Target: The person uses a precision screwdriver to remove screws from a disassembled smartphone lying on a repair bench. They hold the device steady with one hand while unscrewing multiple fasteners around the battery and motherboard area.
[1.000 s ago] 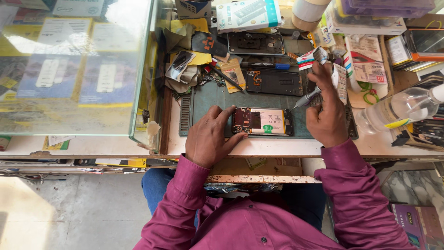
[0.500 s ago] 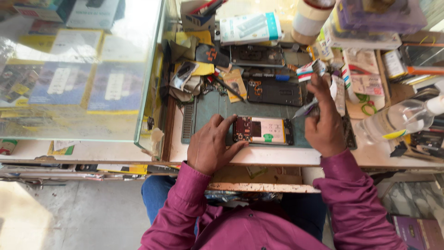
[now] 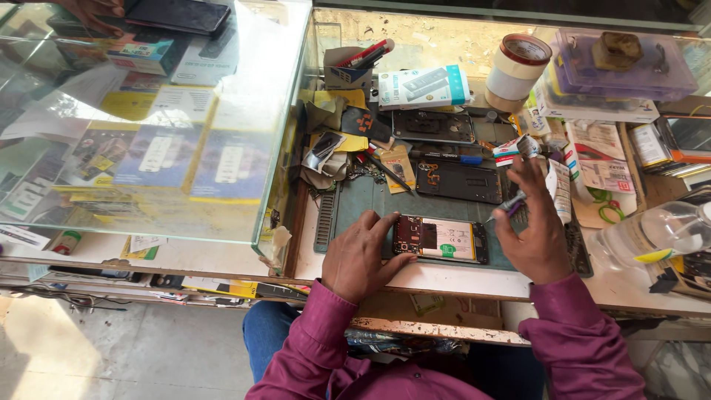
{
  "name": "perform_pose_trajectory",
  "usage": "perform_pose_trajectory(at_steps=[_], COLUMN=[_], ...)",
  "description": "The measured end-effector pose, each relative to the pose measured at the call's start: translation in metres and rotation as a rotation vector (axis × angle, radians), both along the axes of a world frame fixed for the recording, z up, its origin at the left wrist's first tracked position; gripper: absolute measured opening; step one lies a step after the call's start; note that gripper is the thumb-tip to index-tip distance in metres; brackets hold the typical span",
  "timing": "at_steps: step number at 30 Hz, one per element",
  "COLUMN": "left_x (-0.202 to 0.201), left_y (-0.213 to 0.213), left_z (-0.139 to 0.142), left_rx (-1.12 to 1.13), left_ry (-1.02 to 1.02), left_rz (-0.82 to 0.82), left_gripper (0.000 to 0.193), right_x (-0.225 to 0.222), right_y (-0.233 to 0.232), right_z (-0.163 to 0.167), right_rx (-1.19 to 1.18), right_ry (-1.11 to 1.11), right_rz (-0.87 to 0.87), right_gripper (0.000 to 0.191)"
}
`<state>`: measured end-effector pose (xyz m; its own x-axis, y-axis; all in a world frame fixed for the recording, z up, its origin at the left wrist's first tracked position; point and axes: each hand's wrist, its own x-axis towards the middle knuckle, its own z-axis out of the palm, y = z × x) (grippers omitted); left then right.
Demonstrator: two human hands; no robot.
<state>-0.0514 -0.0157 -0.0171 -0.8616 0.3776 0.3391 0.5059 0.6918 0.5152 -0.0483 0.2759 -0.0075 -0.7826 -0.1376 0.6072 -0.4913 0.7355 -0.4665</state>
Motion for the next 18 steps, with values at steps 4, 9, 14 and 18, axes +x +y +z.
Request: perform_pose_trajectory(at_steps=[4,9,14,18], left_x=[-0.0005,-0.0006,0.0012,0.0005], left_y=[0.0001,-0.0010,0.0003,0.0029], left_z=[0.0010,0.0028,-0.0022,-0.0053], left_rx=[-0.008,-0.001,-0.003,-0.002], left_ry=[-0.011,-0.017,0.027,0.038], left_rz=[-0.002,0.007,0.009,0.008], left_gripper=[0.069,0.069,0.068,0.068], right_x=[-0.0001,0.0008,0.0043,0.0049], right_y=[0.0030,0.0017,0.0073,0.0100], right_z=[-0.0015,-0.0011,-0.0030,-0.0068], right_rx=[0.012,-0.129,0.014,0.007], right_ry=[-0.016,-0.049,-0.018,-0.078], right_rz=[-0.018,0.032,-0.031,-0.043], right_gripper=[0.074,0.071,0.068,0.068])
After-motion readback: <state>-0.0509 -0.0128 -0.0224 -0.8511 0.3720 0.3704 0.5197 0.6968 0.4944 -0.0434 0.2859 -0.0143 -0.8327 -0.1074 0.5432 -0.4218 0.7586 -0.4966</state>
